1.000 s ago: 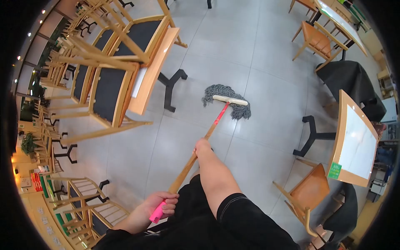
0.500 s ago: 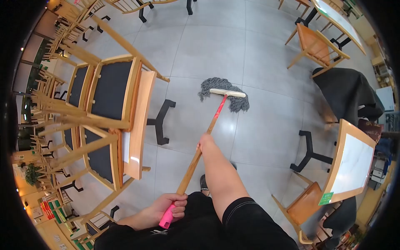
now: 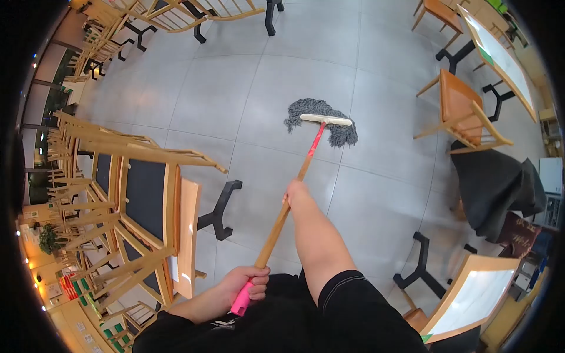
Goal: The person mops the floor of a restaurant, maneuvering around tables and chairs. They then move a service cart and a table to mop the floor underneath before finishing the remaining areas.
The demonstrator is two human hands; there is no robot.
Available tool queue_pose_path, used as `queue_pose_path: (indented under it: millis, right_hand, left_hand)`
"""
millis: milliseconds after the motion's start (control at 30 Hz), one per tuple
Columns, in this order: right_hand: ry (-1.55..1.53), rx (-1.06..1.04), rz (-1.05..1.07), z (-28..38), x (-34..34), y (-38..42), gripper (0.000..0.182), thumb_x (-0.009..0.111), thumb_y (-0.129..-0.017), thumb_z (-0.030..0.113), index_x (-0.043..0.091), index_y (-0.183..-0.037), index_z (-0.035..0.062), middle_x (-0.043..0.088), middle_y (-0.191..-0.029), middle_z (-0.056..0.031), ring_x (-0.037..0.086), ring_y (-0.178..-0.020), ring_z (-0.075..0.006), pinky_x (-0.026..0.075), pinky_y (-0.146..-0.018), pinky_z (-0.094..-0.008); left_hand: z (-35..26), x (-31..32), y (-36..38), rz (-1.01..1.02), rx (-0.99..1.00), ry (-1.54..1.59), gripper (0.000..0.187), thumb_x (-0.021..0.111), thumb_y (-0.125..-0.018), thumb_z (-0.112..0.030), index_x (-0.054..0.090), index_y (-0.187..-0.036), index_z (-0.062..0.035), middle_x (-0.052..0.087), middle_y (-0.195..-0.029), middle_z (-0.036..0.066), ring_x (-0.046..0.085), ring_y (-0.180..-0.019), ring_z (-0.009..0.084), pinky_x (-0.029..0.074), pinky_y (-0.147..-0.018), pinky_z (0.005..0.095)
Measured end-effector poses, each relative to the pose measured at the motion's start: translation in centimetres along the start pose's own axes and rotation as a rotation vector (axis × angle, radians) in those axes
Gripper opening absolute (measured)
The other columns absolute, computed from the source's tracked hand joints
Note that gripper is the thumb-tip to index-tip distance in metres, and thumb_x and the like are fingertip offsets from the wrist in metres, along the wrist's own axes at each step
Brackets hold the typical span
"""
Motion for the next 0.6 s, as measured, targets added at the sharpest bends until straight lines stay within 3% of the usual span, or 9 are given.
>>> queue_pose_path:
  millis: [133,267,367,533,600]
  right_hand:
    - [-0.009,-0.006,-0.014,5.2,2.8,-0.5,0.024,0.031,-0.084,0.025,0.042,-0.083,0.0032,0.039,-0.055,-0.0107,0.038,-0.039,-0.0208,0.036,-0.036,-0.0374]
    - [0.084,0.035,-0.024,9.3,4.9,-1.3,0.026,0.031,-0.084,0.026,0.043,-0.083,0.0023,0.038,-0.054,-0.0105,0.037,-0.039,-0.0203,0.036,-0.036,-0.0366]
    - [0.052,0.046,-0.064,13.6,5.7,-2.9,0.029,0.030,-0.083,0.030,0.042,-0.078,0.0042,0.036,-0.048,-0.0098,0.036,-0.036,-0.0224,0.034,-0.036,-0.0393]
    - [0.056,-0.032,0.009,23.3,7.0,-4.5,0.029,0.031,-0.085,0.027,0.043,-0.082,0.0006,0.038,-0.056,-0.0102,0.036,-0.037,-0.0208,0.036,-0.034,-0.0376]
    - [0.008,-0.077,0.019,28.1,8.6,-4.8,0.029,0.032,-0.085,0.029,0.042,-0.081,0.0026,0.037,-0.051,-0.0095,0.036,-0.036,-0.0219,0.035,-0.036,-0.0386]
  left_hand:
    - [-4.6,3.3,0.3,0.079,0.002,0.098,0.011,0.047,-0.083,-0.011,0.038,-0.076,-0.0090,0.037,-0.051,-0.001,0.034,-0.036,0.0102,0.029,-0.036,0.0236]
    - [-8.5,5.7,0.0,0.016,-0.018,0.082,0.011,0.048,-0.082,-0.011,0.039,-0.076,-0.0092,0.037,-0.051,-0.001,0.035,-0.036,0.0105,0.030,-0.036,0.0241]
    - [-11.5,9.2,-1.1,0.035,-0.019,0.053,0.010,0.049,-0.081,-0.010,0.040,-0.077,-0.0097,0.037,-0.050,-0.001,0.035,-0.037,0.0107,0.030,-0.037,0.0245]
    - [-17.9,16.2,-2.9,0.051,-0.049,-0.035,0.009,0.049,-0.079,-0.009,0.041,-0.077,-0.0105,0.036,-0.050,-0.001,0.035,-0.037,0.0109,0.031,-0.038,0.0248]
    - [-21.3,19.4,-2.9,0.038,-0.058,-0.040,0.009,0.049,-0.079,-0.010,0.041,-0.077,-0.0106,0.037,-0.050,-0.001,0.035,-0.037,0.0111,0.030,-0.038,0.0252]
Point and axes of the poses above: each hand's wrist, its own y-axis away from the middle knuckle, its own x-axis out of the palm, z = x × y, the point moved 5 cm from there along -y, towards the middle knuckle
